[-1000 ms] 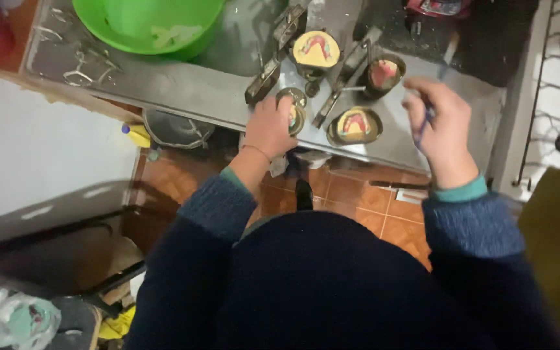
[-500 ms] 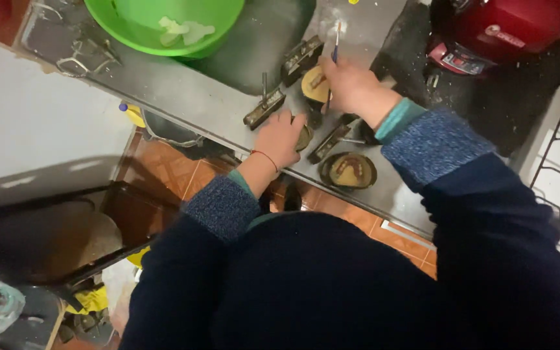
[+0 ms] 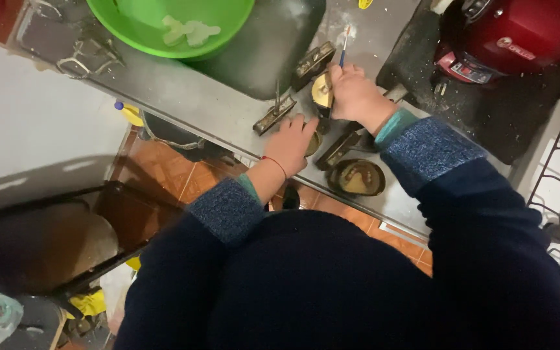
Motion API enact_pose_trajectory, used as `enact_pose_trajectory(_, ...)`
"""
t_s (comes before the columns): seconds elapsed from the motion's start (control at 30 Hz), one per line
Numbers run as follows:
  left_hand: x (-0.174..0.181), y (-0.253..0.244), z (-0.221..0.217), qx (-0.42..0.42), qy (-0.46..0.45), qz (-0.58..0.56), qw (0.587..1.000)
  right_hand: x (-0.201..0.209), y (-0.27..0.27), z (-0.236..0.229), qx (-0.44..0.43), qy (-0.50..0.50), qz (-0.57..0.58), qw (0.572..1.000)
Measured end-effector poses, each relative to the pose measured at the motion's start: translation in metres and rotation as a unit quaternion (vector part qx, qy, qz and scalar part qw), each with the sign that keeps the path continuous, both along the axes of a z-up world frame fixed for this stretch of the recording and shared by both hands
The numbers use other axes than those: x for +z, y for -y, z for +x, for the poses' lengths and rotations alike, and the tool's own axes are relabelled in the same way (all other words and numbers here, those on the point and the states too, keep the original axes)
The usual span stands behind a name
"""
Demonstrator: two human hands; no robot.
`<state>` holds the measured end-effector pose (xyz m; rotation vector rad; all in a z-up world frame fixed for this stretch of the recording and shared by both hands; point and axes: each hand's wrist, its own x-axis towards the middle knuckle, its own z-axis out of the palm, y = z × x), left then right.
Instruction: Modeling and carving a dental prosthesis mold using specialized hand tools and heat.
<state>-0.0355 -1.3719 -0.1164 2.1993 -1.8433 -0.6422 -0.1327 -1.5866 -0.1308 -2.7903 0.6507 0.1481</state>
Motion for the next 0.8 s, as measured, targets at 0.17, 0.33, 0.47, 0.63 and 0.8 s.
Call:
enact_pose_trajectory(0.17, 0.039, -0.022, -0.013, -0.01, 0.069, -0.06, 0.996, 0.037, -0.005, -0.008, -0.007, 0.016, 0.022, 1.0)
enact_pose_trajectory(0.33, 0.07, -0.051, -0.003, -0.027, -0.025, -0.107, 0.994, 0.118, -0.039, -0.027, -0.006, 0.046, 0.016, 0.999)
enact_pose_trajectory(0.47, 0.077, -0.054, 0.015, 0.083, -0.415, -0.022, 0.906, 0.192, -0.1, -0.034, 0.051, 0.155, 0.075, 0.984)
enact_pose_trajectory(0.63, 0.07, -0.081, 0.026, -0.013, -0.696, -0.213, 0.686, 0.225, -0.138, -0.03, 0.074, 0.134, 0.197, 0.968)
enact_pose_trajectory(0.8, 0.079, -0.131, 0.038, 0.109, -0.795, -0.152, 0.577, 0.17, -0.069, -0.043, -0.037, 0.285, 0.205, 0.936)
